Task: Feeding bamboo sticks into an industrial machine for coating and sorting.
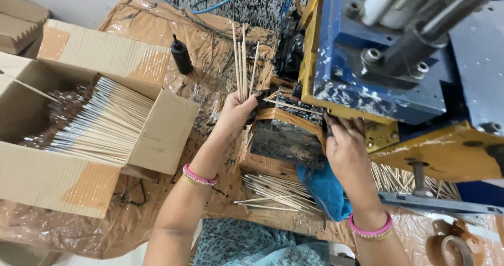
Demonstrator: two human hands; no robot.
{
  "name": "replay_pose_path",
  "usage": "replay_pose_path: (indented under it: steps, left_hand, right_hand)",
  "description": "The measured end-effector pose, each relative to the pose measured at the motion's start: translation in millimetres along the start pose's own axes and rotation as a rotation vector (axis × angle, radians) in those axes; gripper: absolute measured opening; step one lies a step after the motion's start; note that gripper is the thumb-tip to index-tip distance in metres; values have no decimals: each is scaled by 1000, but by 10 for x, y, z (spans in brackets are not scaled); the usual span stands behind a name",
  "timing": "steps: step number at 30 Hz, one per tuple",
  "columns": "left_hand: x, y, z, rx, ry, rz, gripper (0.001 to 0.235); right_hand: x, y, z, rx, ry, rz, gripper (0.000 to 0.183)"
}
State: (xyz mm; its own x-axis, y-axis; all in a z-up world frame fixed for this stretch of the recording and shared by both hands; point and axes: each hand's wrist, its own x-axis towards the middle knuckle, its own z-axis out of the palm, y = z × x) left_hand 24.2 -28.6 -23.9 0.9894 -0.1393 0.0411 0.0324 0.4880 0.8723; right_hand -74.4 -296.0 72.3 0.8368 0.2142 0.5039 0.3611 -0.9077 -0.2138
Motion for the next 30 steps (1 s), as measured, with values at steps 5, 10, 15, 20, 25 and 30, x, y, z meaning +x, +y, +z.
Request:
replay_pose_path:
  steps: [5, 10, 15, 20, 25, 30]
  left_hand:
    - [-516, -161, -105, 202, -7, 202, 27]
    - [-1672, -1811, -1415, 703, 254, 244, 44]
    - [-2116, -1296, -1123, 713, 432, 226, 13]
    - [-1985, -819, -439, 271, 67, 219, 22]
    - [-1557, -48, 83, 983, -365, 362, 15]
    - [-892, 441, -232, 744, -167, 128, 11]
  right_hand:
    - [-269, 366, 179, 195, 137, -129, 32]
    - [-1145, 346, -380, 134, 273, 317, 22]
    - [-1699, 710, -483, -135, 436, 318, 27]
    - [-1681, 89, -173, 580, 267, 458, 40]
    - [-1150, -81, -64, 1036, -67, 245, 28]
    - [-389, -70, -203, 817, 49, 39, 20]
